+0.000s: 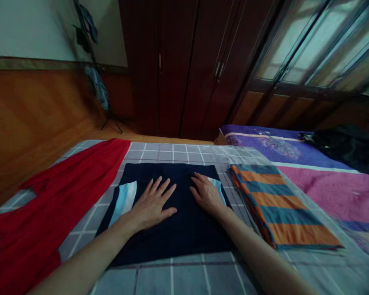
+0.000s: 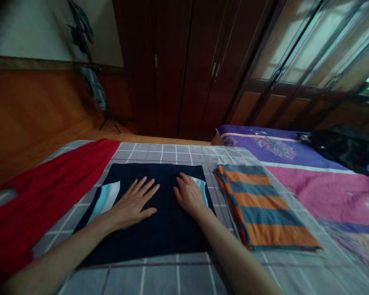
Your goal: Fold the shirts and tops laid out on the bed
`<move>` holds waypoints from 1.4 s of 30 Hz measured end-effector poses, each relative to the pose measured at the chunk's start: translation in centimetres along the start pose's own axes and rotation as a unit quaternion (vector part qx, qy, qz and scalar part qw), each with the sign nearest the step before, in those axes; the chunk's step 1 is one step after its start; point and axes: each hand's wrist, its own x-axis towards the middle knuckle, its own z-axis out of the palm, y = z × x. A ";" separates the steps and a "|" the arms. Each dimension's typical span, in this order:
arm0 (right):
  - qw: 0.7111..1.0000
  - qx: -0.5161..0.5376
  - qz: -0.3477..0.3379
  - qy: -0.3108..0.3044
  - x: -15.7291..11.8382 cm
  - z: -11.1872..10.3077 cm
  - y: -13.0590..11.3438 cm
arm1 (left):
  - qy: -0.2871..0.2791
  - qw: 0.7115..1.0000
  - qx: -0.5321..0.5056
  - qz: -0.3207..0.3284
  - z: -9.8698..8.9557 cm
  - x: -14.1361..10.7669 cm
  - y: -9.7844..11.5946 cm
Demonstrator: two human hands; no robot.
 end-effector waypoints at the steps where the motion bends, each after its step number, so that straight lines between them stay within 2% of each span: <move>1: 1.000 -0.012 0.021 -0.002 -0.1 0.0 0.0 | 0.006 1.000 -0.002 0.003 0.1 0.0 -0.1; 5: 0.997 -0.051 0.063 -0.010 -0.5 0.2 0.0 | 0.018 1.000 -0.011 0.010 0.3 0.1 -0.4; 10: 0.997 -0.058 0.016 -0.039 -0.4 0.2 0.2 | 0.011 1.000 -0.016 0.011 0.1 0.1 -0.5; 14: 0.992 -0.091 0.075 -0.038 -0.7 -0.7 -0.7 | 0.011 1.000 -0.013 0.015 -0.2 0.0 -0.3; 16: 0.994 -0.094 0.042 -0.037 -1.8 -1.4 -1.6 | 0.020 0.999 -0.011 0.030 -0.3 -0.1 -0.2; 18: 0.995 -0.071 -0.034 -0.062 -3.7 -1.8 -2.6 | 0.026 0.998 -0.010 0.059 -0.4 -0.2 -0.1; 20: 0.992 -0.049 -0.077 -0.087 -5.8 -1.9 -3.2 | 0.020 0.997 -0.012 0.078 -0.4 -0.2 0.0; 25: 0.996 -0.057 -0.001 -0.063 -9.3 -1.6 -3.5 | 0.020 0.997 -0.018 0.073 -0.5 -0.6 0.9; 30: 0.995 -0.055 -0.049 -0.064 -10.7 -1.7 -4.0 | -0.033 0.990 -0.045 0.129 -0.6 -1.6 3.3; 34: 0.997 -0.074 -0.013 -0.034 -12.4 -1.5 -2.9 | -0.056 0.985 -0.053 0.152 -0.7 -2.1 4.4; 39: 0.993 -0.089 0.077 0.020 -13.9 -1.1 0.3 | -0.064 0.981 -0.073 0.169 -0.3 -2.2 4.4; 42: 0.989 -0.085 0.115 0.042 -13.9 -1.6 1.8 | -0.067 0.980 -0.078 0.169 -0.5 -2.2 4.5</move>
